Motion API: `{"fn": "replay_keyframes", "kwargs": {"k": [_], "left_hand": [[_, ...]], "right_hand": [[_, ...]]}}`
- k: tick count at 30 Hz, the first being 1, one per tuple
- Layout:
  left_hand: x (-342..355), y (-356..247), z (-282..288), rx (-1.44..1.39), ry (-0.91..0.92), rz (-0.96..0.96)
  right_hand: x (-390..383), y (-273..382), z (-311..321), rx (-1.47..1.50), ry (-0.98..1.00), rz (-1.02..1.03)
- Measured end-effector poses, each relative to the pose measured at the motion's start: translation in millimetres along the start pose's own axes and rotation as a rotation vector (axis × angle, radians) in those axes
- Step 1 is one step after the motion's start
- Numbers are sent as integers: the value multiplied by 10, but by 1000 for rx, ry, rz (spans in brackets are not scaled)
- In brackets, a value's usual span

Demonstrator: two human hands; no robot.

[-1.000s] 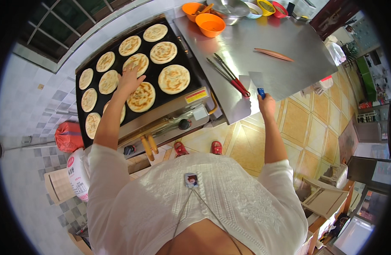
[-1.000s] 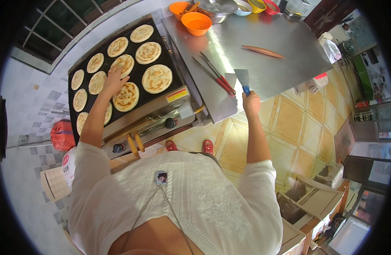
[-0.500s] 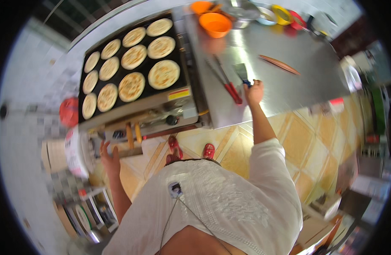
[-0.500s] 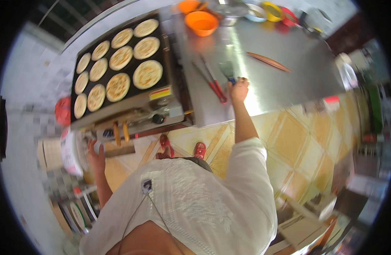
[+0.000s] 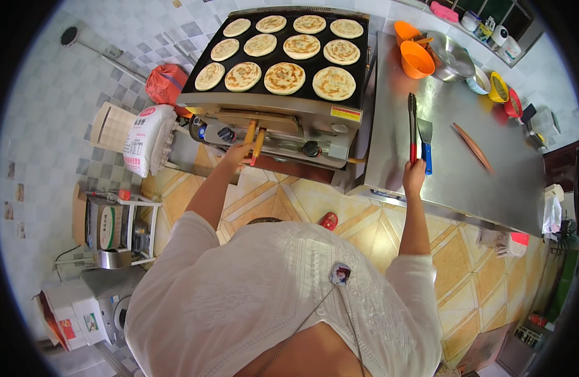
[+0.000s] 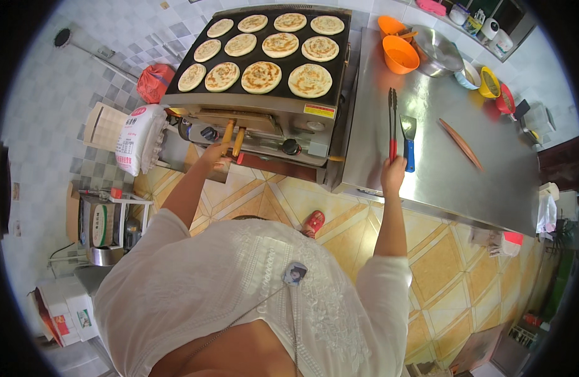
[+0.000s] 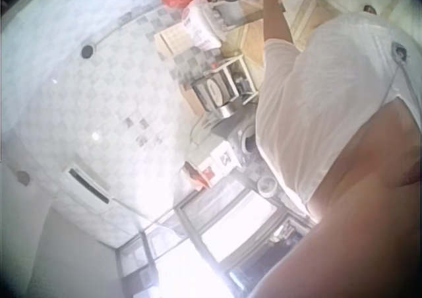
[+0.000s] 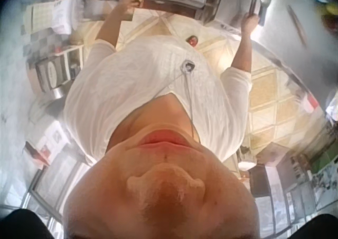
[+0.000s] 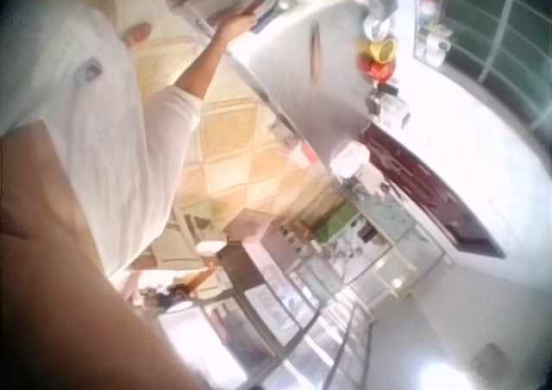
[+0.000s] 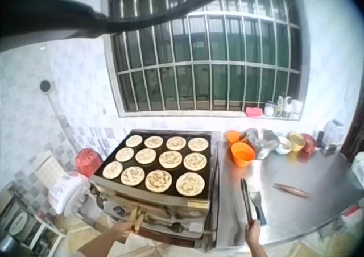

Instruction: The person places round dough discs onto a hot griddle and cooks them. They use a brush to apply oil to the cooking pancakes and a spatula to flip them. Once cooked, the pancakes are transferred with tongs to a wire cooling rack and then arranged on a wooden tray.

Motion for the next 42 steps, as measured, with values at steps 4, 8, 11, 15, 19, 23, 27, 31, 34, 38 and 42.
{"fn": "replay_keyframes", "kwargs": {"k": [4, 8, 11, 15, 19, 23, 27, 31, 34, 38, 42], "left_hand": [[190, 21, -67, -64, 110, -3], [224, -34, -290, -187, 383, -19], [516, -18, -318, -280, 401, -87], [646, -46, -498, -377, 505, -122], [560, 35, -542, -390, 541, -125], [452, -66, -449, -392, 524, -182], [528, -145, -409, -298, 514, -238], [695, -222, -468, -268, 467, -290], [1040, -20, -358, -454, 354, -229], [1379, 255, -442, -174, 138, -218], [1740, 419, -709, -272, 240, -157]], "right_hand": [[-978, 472, 436, 396, 40, -91], [-2068, 735, 456, 519, 92, -379], [-2889, 1203, 324, 622, 214, -682], [-3768, 1838, 347, 590, 272, -747], [-4513, 2126, 569, 411, 308, -809], [-4670, 2444, 888, 370, 252, -823], [-4800, 2639, 980, 335, 245, -847], [-4829, 2703, 923, 214, 278, -754], [-4834, 2830, 919, 127, 353, -694], [-4871, 2944, 869, 85, 400, -639], [-4995, 2845, 667, 188, 453, -653]]}}
Point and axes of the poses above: each hand's wrist, its own x-axis towards the middle knuckle, its own z-axis out of the back of the hand, y = z × x, the point moved 10 cm from there along x, towards the middle knuckle
